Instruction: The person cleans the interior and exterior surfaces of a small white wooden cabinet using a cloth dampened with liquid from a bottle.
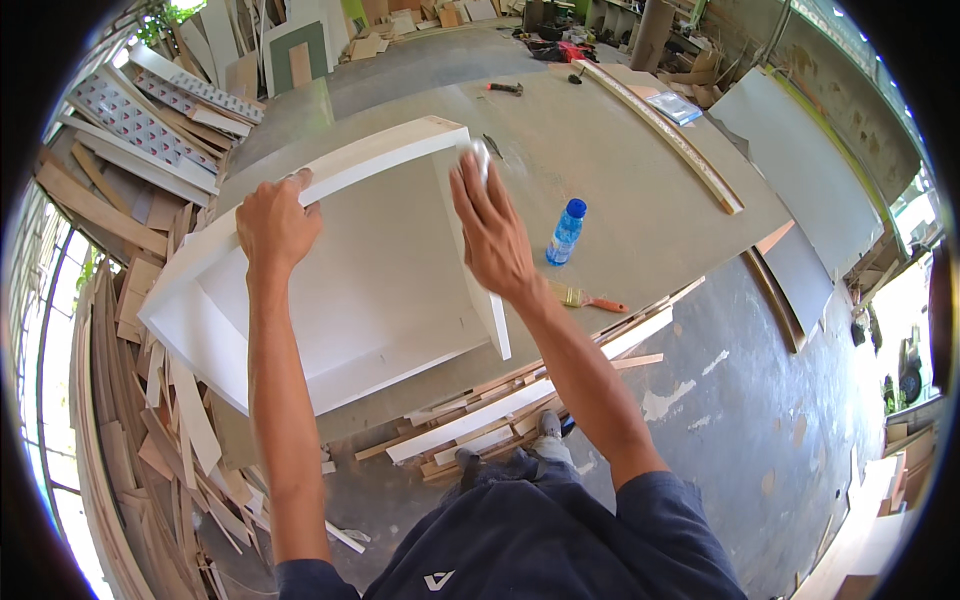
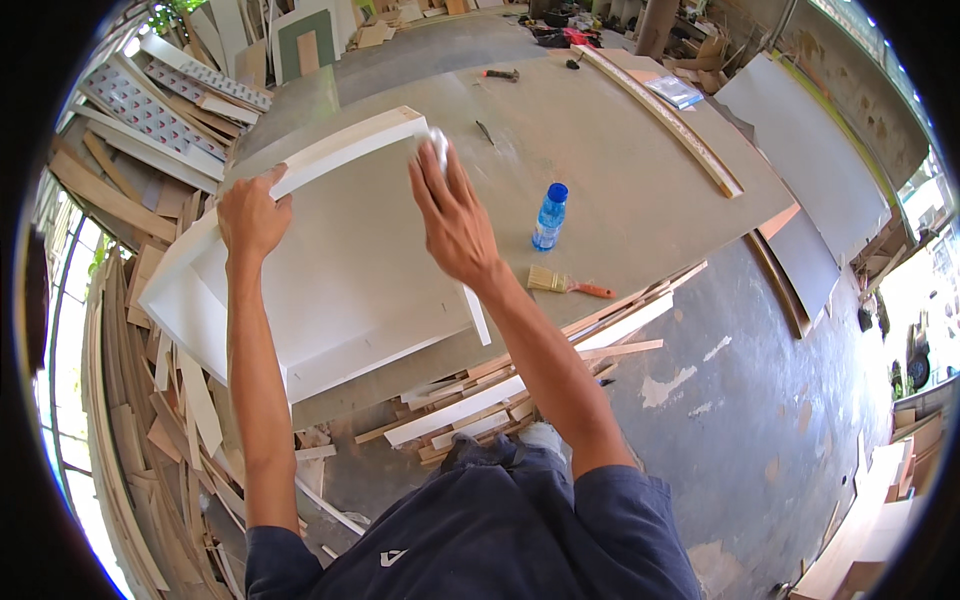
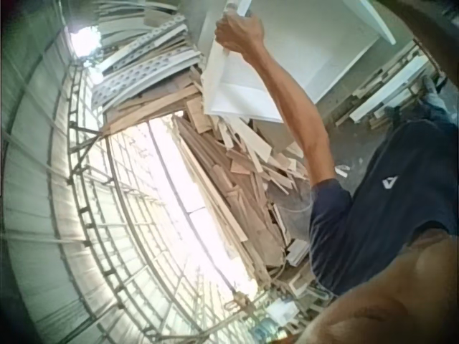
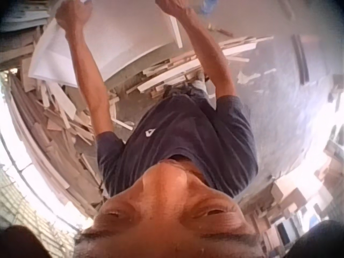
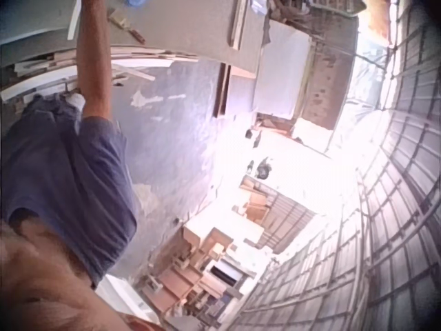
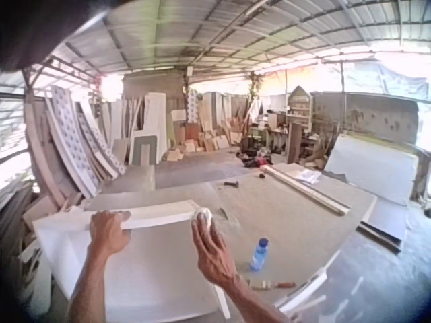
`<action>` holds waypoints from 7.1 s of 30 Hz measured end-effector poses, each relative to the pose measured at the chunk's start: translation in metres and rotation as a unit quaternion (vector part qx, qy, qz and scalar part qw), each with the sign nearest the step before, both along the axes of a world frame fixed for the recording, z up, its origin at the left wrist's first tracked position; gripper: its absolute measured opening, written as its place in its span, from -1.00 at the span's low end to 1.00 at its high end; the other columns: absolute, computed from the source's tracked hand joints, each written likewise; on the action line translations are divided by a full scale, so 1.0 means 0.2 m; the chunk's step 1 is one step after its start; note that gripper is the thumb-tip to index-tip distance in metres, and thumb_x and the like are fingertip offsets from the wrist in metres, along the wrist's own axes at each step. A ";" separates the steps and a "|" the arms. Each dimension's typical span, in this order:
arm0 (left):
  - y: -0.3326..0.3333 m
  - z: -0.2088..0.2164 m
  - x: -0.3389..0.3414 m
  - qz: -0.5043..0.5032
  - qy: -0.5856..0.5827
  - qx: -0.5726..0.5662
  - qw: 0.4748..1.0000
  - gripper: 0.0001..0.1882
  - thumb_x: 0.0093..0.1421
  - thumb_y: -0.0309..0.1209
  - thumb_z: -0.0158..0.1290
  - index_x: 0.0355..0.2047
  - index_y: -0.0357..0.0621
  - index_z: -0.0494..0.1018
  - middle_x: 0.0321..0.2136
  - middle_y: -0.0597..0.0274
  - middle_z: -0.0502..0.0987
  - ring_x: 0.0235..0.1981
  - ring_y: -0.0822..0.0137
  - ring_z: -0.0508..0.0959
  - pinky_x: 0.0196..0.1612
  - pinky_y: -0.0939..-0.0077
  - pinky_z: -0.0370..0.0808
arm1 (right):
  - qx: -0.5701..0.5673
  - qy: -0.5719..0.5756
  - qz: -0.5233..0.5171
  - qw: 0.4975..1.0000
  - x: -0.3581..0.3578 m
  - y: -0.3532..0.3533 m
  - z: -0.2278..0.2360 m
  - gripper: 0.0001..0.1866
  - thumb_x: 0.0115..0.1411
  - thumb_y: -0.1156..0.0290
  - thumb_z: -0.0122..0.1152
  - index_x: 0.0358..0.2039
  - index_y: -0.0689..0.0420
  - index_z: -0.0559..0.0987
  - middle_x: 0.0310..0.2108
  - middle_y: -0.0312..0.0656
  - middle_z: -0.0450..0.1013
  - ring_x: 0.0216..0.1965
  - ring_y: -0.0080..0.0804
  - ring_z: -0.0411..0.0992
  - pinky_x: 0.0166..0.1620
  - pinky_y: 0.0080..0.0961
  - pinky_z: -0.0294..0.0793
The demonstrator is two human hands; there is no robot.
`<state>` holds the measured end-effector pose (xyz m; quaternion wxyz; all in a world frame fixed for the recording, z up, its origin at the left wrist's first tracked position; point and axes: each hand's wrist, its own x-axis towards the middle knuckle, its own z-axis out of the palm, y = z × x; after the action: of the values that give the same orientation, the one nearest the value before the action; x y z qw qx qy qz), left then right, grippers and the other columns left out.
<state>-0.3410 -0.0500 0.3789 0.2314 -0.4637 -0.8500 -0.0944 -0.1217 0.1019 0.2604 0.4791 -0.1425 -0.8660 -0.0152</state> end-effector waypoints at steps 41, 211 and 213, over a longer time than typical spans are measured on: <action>0.00 0.01 0.00 0.003 -0.009 0.001 1.000 -0.54 0.07 -0.40 0.24 0.04 0.00 0.62 -0.37 -0.03 0.68 -0.31 -0.05 0.68 -0.20 0.12 0.60 | -0.023 0.041 0.005 0.999 -0.02 0.03 0.17 -0.07 -0.07 0.80 0.11 0.40 0.03 0.31 0.39 -0.25 0.31 0.14 -0.01 0.31 0.23 -0.14 0.30; 0.12 -0.02 -0.24 -0.027 0.045 0.002 0.999 -0.61 0.13 -0.34 0.15 0.00 0.04 0.66 -0.40 -0.01 0.69 -0.33 -0.07 0.69 -0.20 0.11 0.63 | -0.063 0.138 -0.049 0.987 -0.22 0.11 0.14 -0.78 0.05 0.55 0.32 -0.24 0.20 0.56 -0.34 -0.01 0.47 -0.30 0.03 0.43 -0.21 -0.07 0.43; 0.12 -0.02 -0.22 -0.022 0.027 -0.001 0.999 -0.60 0.13 -0.33 0.14 0.01 0.05 0.66 -0.40 -0.01 0.69 -0.32 -0.07 0.69 -0.19 0.11 0.63 | -0.066 0.156 -0.036 0.985 -0.19 0.09 0.09 -0.76 0.03 0.58 0.32 -0.24 0.18 0.55 -0.34 -0.03 0.46 -0.31 0.03 0.42 -0.23 -0.08 0.42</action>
<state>-0.3857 -0.0266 0.3752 0.2516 -0.4848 -0.8332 -0.0865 -0.1591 0.1193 0.2779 0.5966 -0.2059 -0.7742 0.0474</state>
